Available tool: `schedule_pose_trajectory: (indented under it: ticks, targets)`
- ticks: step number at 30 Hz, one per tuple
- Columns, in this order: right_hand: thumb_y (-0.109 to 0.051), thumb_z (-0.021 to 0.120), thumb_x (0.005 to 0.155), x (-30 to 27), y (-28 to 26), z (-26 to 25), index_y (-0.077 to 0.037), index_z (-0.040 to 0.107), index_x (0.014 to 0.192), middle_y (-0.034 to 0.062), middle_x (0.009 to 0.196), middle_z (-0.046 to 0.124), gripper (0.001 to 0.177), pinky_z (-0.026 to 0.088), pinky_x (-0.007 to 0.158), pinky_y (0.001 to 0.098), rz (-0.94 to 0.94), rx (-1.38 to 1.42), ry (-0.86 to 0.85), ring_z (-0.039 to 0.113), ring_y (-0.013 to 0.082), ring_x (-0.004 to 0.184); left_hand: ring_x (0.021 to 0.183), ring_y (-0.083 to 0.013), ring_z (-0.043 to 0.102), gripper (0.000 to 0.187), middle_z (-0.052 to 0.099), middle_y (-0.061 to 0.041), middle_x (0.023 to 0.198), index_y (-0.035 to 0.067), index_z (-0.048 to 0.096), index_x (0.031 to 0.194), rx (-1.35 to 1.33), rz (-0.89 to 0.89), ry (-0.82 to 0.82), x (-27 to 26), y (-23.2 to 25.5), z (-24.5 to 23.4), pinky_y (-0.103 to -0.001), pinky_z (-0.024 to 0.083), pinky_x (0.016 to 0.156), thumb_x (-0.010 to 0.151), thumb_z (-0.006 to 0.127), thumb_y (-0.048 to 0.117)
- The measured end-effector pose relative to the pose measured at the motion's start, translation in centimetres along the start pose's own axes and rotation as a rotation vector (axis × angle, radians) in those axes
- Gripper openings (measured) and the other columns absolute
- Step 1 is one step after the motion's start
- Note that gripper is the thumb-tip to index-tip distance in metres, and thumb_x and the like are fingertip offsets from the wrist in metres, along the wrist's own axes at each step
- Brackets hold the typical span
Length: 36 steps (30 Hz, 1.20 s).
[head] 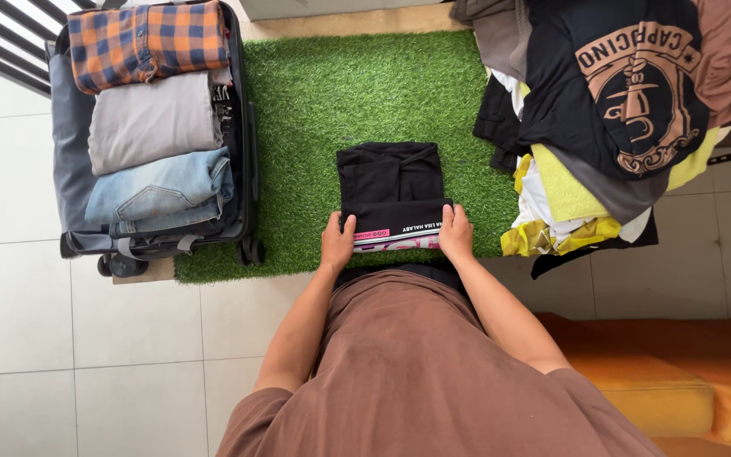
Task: The person packs a folded shirt into a suitcase, folds another shirt and places it inside, then folds a garment by hand.
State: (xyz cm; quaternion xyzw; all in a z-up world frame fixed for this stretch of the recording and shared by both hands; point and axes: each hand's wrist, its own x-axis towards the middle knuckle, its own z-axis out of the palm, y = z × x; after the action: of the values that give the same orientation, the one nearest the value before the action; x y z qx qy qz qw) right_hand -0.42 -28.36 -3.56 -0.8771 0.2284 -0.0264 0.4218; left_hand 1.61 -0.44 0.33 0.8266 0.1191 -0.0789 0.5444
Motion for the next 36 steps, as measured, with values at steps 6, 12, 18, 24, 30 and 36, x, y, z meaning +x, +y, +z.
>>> schedule_pose_trajectory:
  ticks: [6,12,18,24,30,36]
  targets:
    - [-0.042,0.044,0.107,-0.2,-0.6,-0.1,0.000,0.058,0.098,0.0256,0.090,0.068,0.045,0.050,0.082,0.0548,0.108,0.024,-0.013,0.066,0.0465,0.090,0.098,-0.0431,0.071,0.034,0.074,-0.024,0.102,0.006,0.063,0.114,0.068,0.002,0.104,-0.8,-0.4,1.1,-0.049,0.053,0.083,0.101,0.056,0.036]
    - [-0.043,0.038,0.109,0.7,0.7,0.8,-0.003,0.066,0.104,0.0253,0.098,0.070,0.050,0.046,0.090,0.0566,0.048,-0.063,0.009,0.063,0.0489,0.097,0.087,-0.0526,0.065,0.035,0.069,-0.028,0.087,0.003,0.057,0.103,0.194,-0.015,0.096,-0.2,-0.6,1.6,-0.059,0.048,0.074,0.106,0.045,0.035]
    - [-0.045,0.039,0.108,0.8,-0.1,0.5,-0.002,0.064,0.106,0.0252,0.098,0.070,0.050,0.048,0.089,0.0564,0.138,-0.067,-0.023,0.065,0.0477,0.098,0.087,-0.0544,0.064,0.039,0.069,-0.030,0.086,0.003,0.058,0.099,0.285,-0.027,0.137,0.5,-0.3,2.0,-0.061,0.047,0.077,0.107,0.043,0.039]
    - [-0.044,0.040,0.109,0.6,-0.8,0.2,-0.002,0.062,0.100,0.0246,0.088,0.070,0.048,0.050,0.081,0.0569,0.094,-0.092,-0.006,0.067,0.0477,0.089,0.089,-0.0558,0.063,0.036,0.069,-0.031,0.088,0.004,0.053,0.106,0.326,-0.037,0.084,0.3,0.8,1.5,-0.063,0.046,0.078,0.108,0.041,0.039]
    - [-0.043,0.041,0.109,0.8,0.0,0.5,-0.002,0.061,0.099,0.0259,0.090,0.069,0.047,0.048,0.080,0.0587,0.049,-0.097,0.014,0.065,0.0505,0.091,0.092,-0.0549,0.064,0.037,0.070,-0.030,0.091,0.005,0.054,0.110,0.335,-0.041,0.059,0.2,1.6,0.9,-0.061,0.047,0.080,0.108,0.044,0.041]
    - [-0.043,0.040,0.109,0.9,0.9,0.6,-0.002,0.060,0.101,0.0264,0.095,0.069,0.047,0.047,0.085,0.0580,0.042,-0.084,-0.020,0.063,0.0499,0.094,0.098,-0.0463,0.070,0.041,0.073,-0.026,0.100,0.006,0.055,0.127,0.183,0.008,0.088,-0.3,-0.1,0.5,-0.053,0.053,0.083,0.103,0.052,0.039]
